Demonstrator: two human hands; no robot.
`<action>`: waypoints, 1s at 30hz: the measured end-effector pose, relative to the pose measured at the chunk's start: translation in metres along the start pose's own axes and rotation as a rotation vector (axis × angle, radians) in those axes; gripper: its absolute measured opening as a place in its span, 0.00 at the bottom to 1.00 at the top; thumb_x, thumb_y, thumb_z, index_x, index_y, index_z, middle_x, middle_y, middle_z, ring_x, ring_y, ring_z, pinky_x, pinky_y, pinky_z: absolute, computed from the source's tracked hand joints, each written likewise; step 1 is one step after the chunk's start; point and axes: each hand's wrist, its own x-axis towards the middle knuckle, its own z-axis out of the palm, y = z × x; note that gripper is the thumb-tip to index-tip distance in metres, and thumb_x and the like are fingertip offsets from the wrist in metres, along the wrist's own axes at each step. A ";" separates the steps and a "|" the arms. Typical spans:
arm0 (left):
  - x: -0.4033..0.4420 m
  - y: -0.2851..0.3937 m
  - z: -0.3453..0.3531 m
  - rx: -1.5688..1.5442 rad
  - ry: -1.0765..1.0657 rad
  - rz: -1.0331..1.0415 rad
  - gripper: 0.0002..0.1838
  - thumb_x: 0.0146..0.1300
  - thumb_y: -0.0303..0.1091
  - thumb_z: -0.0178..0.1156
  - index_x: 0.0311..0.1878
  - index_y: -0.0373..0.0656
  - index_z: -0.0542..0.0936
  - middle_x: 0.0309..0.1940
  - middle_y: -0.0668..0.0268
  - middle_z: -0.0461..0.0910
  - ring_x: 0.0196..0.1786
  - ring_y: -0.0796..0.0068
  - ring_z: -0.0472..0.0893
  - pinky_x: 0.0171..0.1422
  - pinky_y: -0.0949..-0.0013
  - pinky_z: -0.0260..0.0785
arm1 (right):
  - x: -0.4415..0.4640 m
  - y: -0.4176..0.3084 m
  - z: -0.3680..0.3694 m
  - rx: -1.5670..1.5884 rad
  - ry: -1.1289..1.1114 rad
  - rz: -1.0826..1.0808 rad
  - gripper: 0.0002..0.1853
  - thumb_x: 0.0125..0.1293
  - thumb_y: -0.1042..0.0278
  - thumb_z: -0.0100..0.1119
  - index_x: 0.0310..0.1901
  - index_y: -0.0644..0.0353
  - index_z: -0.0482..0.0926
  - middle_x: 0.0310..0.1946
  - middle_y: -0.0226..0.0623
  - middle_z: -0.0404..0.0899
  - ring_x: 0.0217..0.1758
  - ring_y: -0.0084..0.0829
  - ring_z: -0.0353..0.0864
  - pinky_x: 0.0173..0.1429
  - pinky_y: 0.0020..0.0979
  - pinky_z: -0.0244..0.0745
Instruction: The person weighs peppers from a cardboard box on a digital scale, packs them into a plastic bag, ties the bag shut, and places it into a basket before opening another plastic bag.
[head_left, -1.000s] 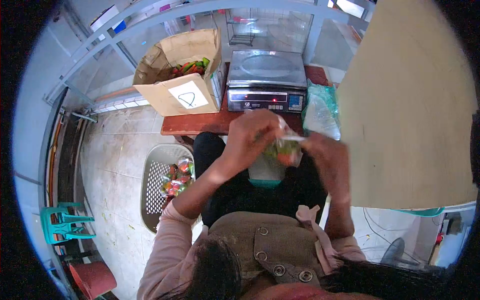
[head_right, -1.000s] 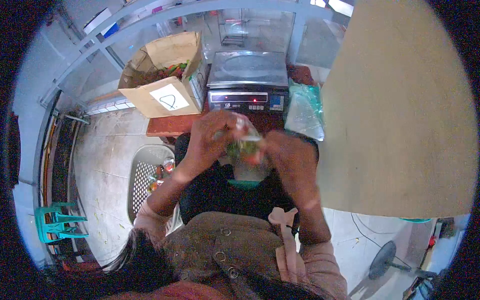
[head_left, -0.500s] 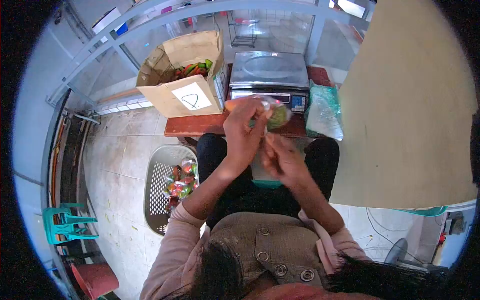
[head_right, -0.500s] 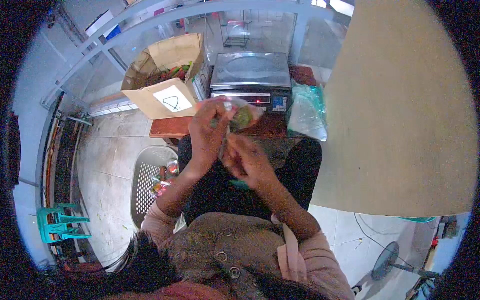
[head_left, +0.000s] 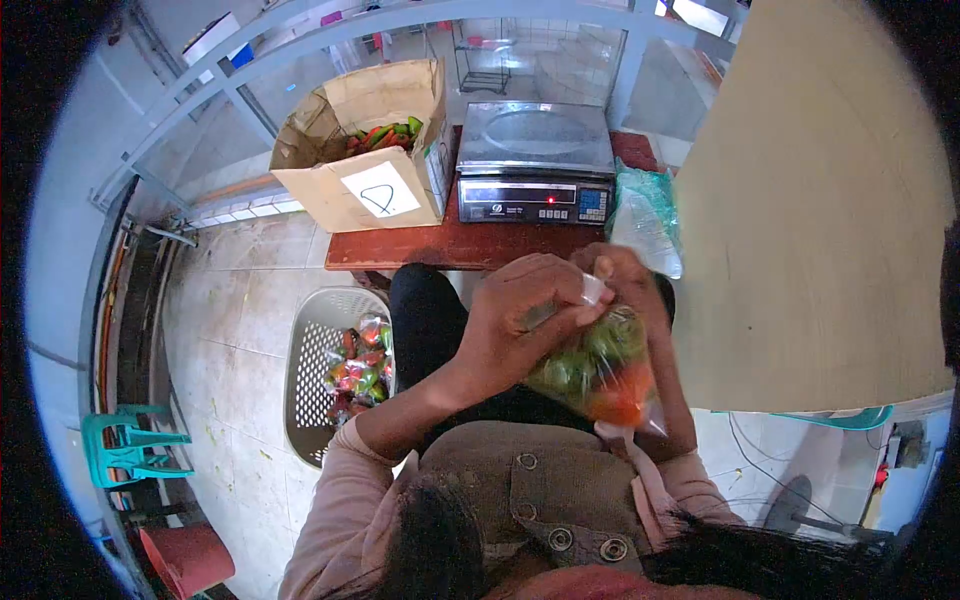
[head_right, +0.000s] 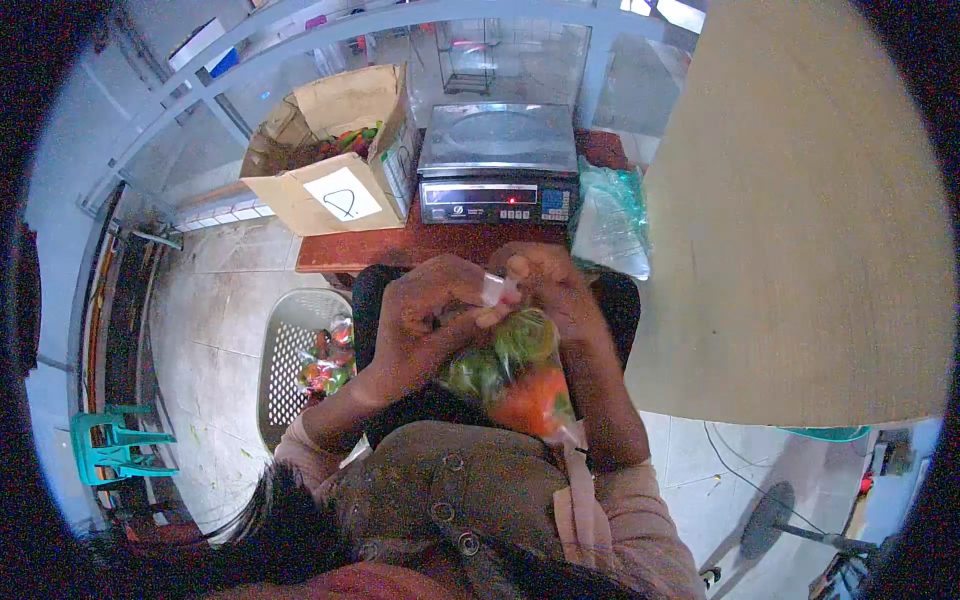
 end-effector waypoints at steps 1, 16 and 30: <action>0.001 0.000 0.003 -0.144 0.000 -0.043 0.05 0.53 0.24 0.63 0.32 0.38 0.77 0.34 0.62 0.80 0.38 0.71 0.80 0.42 0.70 0.71 | -0.008 0.014 0.016 0.293 0.022 0.048 0.13 0.65 0.58 0.52 0.40 0.59 0.76 0.31 0.30 0.77 0.31 0.23 0.76 0.40 0.26 0.72; -0.051 -0.151 0.020 0.585 0.271 -0.267 0.06 0.52 0.28 0.62 0.32 0.39 0.77 0.28 0.60 0.78 0.33 0.59 0.79 0.37 0.62 0.69 | -0.008 0.123 0.042 -0.214 0.470 0.132 0.13 0.66 0.59 0.54 0.30 0.61 0.73 0.22 0.31 0.70 0.21 0.25 0.69 0.27 0.28 0.65; -0.063 -0.134 -0.044 0.532 0.366 -0.314 0.05 0.49 0.28 0.63 0.29 0.40 0.77 0.28 0.60 0.78 0.32 0.60 0.71 0.40 0.65 0.62 | 0.072 0.128 0.063 -0.255 0.319 0.107 0.15 0.63 0.60 0.54 0.26 0.64 0.77 0.19 0.36 0.77 0.23 0.29 0.76 0.31 0.33 0.68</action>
